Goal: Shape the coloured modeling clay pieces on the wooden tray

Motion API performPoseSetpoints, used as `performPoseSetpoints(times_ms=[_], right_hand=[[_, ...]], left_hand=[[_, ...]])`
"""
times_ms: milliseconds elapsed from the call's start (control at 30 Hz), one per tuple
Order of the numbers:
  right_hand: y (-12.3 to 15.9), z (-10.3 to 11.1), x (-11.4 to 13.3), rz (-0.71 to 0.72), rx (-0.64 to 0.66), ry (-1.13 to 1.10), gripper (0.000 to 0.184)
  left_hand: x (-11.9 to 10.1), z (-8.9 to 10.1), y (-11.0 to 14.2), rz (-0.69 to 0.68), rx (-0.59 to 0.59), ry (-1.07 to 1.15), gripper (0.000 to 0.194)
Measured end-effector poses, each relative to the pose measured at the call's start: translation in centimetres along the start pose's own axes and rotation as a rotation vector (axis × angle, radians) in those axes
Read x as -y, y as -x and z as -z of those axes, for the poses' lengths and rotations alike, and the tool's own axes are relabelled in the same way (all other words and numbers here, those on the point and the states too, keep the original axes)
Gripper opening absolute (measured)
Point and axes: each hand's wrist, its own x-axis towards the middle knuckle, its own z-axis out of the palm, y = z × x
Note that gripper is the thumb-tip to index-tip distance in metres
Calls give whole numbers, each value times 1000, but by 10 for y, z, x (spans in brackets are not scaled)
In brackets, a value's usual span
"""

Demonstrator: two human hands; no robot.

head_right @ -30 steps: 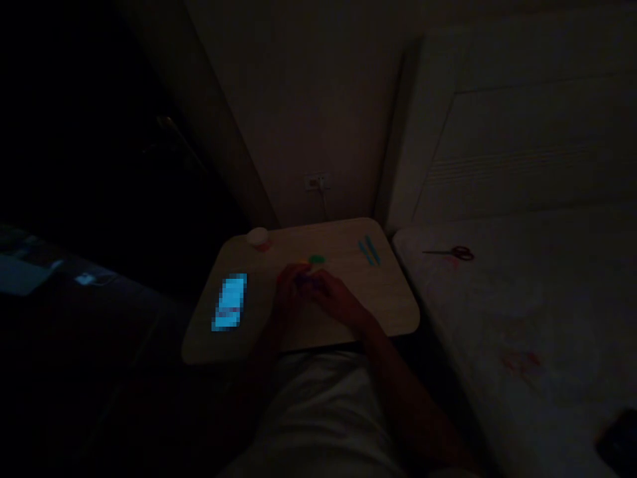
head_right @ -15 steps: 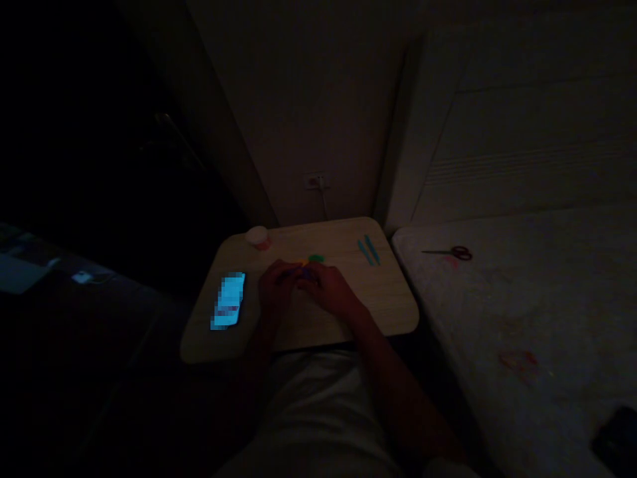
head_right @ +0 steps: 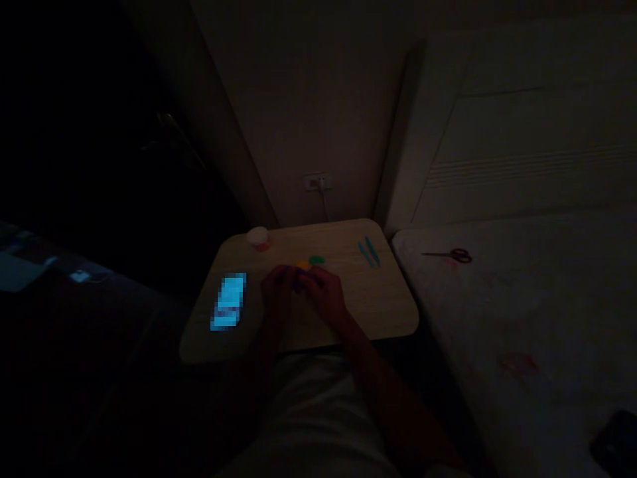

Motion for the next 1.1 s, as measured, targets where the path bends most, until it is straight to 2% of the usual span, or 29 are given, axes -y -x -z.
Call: performPoseSetpoints(times_ms=[67, 167, 267, 367, 467, 567, 700, 800, 933, 1100], right_hand=[[0, -3, -4, -13, -41, -39, 42], [2, -4, -6, 8, -60, -14, 41], [3, 1, -1, 45, -26, 110, 45], [2, 6, 5, 62, 9, 264, 45], [3, 7, 9, 92, 31, 313, 48], [5, 2, 9, 106, 13, 247, 54], [6, -4, 8, 49, -54, 165, 56], [4, -2, 6, -17, 0, 81, 54], [2, 4, 5, -6, 100, 55, 44], [4, 1, 3, 50, 217, 131, 28]], left_hand=[[4, 0, 0, 7, 30, 25, 31], [8, 2, 1, -15, 116, -57, 32], [5, 7, 3, -98, 147, -187, 25], [0, 10, 7, -153, 151, -262, 28], [-5, 6, 14, -83, 140, -189, 35], [-8, -1, 20, 15, 91, -83, 47], [-7, -5, 22, 80, 73, -36, 61], [-1, -1, 17, 107, 71, 19, 65], [2, 9, 6, 44, 51, 30, 56], [0, 14, 1, -10, 141, -15, 34]])
